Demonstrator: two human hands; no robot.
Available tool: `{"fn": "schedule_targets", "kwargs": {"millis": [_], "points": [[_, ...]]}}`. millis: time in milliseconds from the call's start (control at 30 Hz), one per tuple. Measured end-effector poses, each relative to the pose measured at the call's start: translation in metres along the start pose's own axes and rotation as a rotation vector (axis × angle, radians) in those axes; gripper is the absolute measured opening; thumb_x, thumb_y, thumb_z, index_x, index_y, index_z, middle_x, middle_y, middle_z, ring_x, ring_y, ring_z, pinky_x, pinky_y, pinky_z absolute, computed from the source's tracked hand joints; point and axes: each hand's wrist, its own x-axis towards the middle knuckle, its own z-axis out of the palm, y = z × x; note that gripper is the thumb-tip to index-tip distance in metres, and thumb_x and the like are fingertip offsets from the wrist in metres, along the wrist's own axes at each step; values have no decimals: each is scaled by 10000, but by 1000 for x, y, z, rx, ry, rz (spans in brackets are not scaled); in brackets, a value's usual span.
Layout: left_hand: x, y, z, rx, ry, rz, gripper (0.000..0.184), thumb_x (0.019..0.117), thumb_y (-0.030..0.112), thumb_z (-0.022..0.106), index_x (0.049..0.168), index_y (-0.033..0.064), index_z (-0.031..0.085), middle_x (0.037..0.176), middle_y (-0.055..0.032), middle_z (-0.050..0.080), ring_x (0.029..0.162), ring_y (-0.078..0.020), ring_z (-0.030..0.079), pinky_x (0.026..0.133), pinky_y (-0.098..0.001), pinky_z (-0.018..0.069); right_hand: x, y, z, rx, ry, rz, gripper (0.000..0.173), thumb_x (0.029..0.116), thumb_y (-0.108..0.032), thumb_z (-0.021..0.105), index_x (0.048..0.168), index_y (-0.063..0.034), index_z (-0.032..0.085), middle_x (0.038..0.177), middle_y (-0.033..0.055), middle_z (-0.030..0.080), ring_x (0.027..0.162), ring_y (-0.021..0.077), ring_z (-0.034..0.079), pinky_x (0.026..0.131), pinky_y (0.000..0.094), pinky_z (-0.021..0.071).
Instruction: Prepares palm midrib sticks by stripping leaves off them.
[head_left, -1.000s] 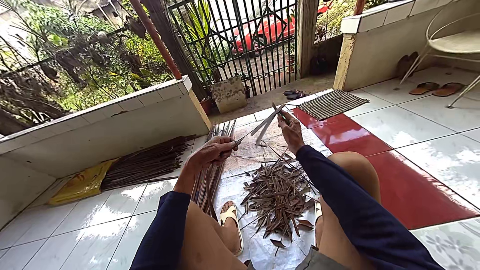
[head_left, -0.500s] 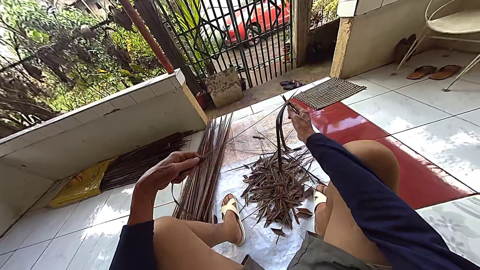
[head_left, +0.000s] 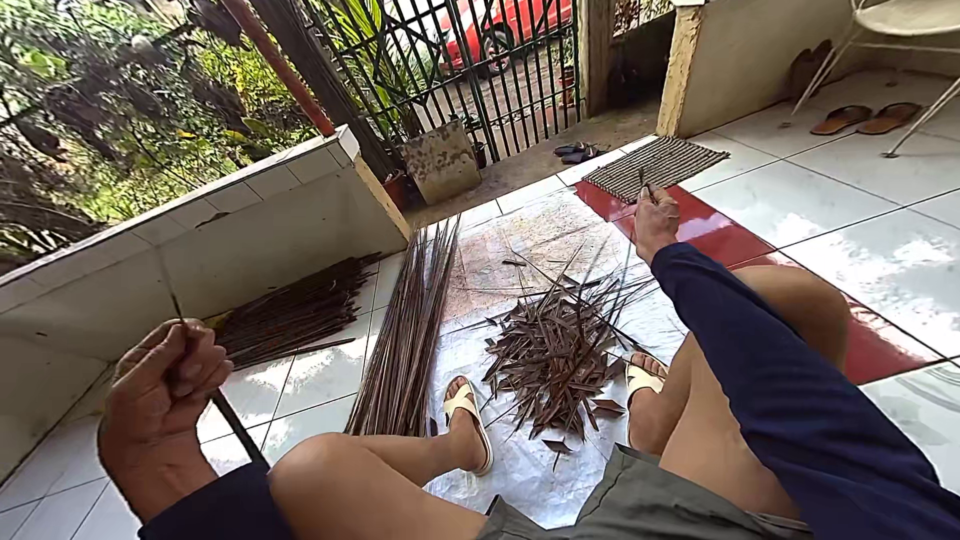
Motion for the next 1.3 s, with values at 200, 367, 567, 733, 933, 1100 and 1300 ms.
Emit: {"fn": "schedule_targets", "kwargs": {"millis": [200, 367, 567, 733, 933, 1100, 1300], "points": [[42, -1, 90, 165, 83, -13, 257, 1095, 277, 415, 998, 191, 637, 637, 77, 473, 455, -40, 405, 421, -197, 400, -42, 19, 18, -366, -775, -149, 388, 1074, -336, 524, 1244, -34, 696, 1042, 239, 691, 928, 394, 656, 849, 647, 496], [66, -33, 177, 543, -121, -95, 321, 1099, 450, 427, 1087, 162, 568, 676, -8, 447, 479, -118, 393, 443, -277, 383, -92, -21, 41, -213, -741, -408, 375, 1089, -344, 499, 1382, -171, 654, 1006, 163, 721, 843, 316, 678, 807, 589, 522], [82, -58, 233, 893, -216, 48, 316, 1081, 430, 509, 1176, 133, 559, 667, -76, 502, 482, -206, 451, 438, -369, 409, -136, -77, 49, 113, -654, -543, 366, 1080, -309, 521, 1428, -264, 626, 917, 44, 694, 699, 154, 603, 671, 395, 530], [101, -77, 254, 927, -313, 258, 314, 1122, 343, 413, 1081, 113, 623, 761, -64, 581, 618, -189, 565, 576, -395, 497, -153, -84, 62, 187, -688, -593, 364, 1080, -325, 534, 1430, -280, 625, 1172, -10, 731, 844, 92, 671, 785, 347, 561], [92, -74, 274, 710, -370, 1, 408, 1129, 394, 362, 1078, 130, 669, 657, -79, 499, 420, -181, 436, 378, -314, 412, -162, -84, 65, 176, -700, -649, 374, 1081, -317, 535, 1442, -262, 617, 1245, -30, 711, 900, 87, 682, 805, 356, 573], [98, -81, 284, 638, -447, -33, 394, 1133, 362, 368, 1105, 112, 672, 627, -71, 516, 426, -169, 470, 388, -293, 426, -162, -81, 65, 132, -664, -668, 366, 1082, -306, 532, 1434, -267, 625, 1304, -53, 697, 1040, 70, 691, 919, 364, 574], [110, -103, 287, 652, -492, 83, 387, 1125, 377, 394, 1066, 127, 683, 629, -52, 526, 456, -164, 500, 403, -304, 441, -164, -80, 65, 33, -564, -701, 367, 1078, -315, 543, 1432, -266, 628, 1205, 9, 722, 976, 152, 701, 836, 433, 577]]}}
